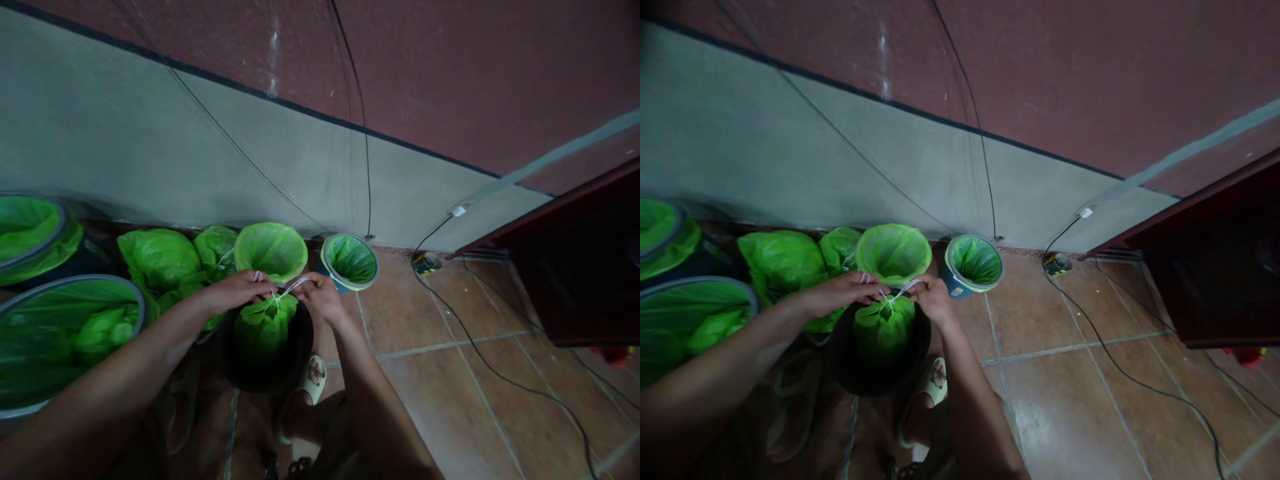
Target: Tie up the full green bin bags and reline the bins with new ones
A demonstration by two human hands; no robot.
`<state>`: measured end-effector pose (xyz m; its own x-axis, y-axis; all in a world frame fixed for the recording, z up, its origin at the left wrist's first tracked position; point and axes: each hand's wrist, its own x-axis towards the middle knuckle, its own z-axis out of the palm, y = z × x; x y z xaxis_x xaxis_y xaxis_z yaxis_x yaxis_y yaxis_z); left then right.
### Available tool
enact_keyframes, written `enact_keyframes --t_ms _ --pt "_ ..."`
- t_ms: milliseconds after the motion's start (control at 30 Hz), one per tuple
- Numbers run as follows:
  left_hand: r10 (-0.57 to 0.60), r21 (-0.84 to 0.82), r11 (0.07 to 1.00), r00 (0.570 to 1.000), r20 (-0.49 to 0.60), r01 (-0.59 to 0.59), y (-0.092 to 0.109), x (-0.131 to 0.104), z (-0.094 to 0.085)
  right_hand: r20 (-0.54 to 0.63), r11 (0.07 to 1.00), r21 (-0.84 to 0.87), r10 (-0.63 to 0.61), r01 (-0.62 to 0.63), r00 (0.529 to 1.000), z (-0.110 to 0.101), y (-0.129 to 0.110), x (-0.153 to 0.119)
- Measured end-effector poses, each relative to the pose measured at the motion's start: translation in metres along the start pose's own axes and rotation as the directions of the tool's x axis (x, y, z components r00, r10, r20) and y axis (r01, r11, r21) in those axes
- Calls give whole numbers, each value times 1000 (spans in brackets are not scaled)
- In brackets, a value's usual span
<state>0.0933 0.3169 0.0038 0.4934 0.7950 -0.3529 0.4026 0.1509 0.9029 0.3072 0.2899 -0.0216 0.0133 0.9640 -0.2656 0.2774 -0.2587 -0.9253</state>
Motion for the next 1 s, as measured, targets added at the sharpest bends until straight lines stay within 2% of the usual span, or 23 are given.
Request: enact_keyframes --t_ms 67,100,200,333,467,533,633,767,800,867,933,1000 --pt "-12 -229 973 1000 9 14 3 3 12 70 951 306 14 -35 997 8 -3 -2" --pt "-13 -293 956 1000 5 14 4 4 17 113 912 406 19 -63 993 11 -5 -3" --pt "-2 -343 939 998 -59 -18 5 7 25 197 829 543 29 -134 980 14 -10 -8" --pt "13 -333 941 992 -123 -53 6 9 25 177 855 494 76 -156 981 12 -10 -10" --pt "37 -370 927 996 -87 -67 8 7 24 352 921 363 1 -138 936 20 -4 -13" --pt "60 -375 924 997 -43 -72 9 7 26 383 942 308 5 -133 924 28 -1 -15" --pt "68 -410 909 997 -26 -73 8 8 30 336 946 281 60 -161 940 36 2 -14" --pt "-50 -459 887 983 -177 -38 -1 12 33 258 934 318 81 -164 963 33 -1 -10" --pt "-74 -449 894 980 -183 -16 -3 12 33 229 931 332 74 -150 971 31 -2 -9" --pt "-58 -396 918 993 -107 12 -8 12 36 176 925 363 50 -112 983 28 -5 -8" --pt "13 -322 947 1000 13 -8 -12 12 41 144 916 396 12 -68 989 26 -8 -9" --pt "60 -269 962 996 64 -41 -15 13 46 144 901 430 -12 -52 989 25 -10 -9"
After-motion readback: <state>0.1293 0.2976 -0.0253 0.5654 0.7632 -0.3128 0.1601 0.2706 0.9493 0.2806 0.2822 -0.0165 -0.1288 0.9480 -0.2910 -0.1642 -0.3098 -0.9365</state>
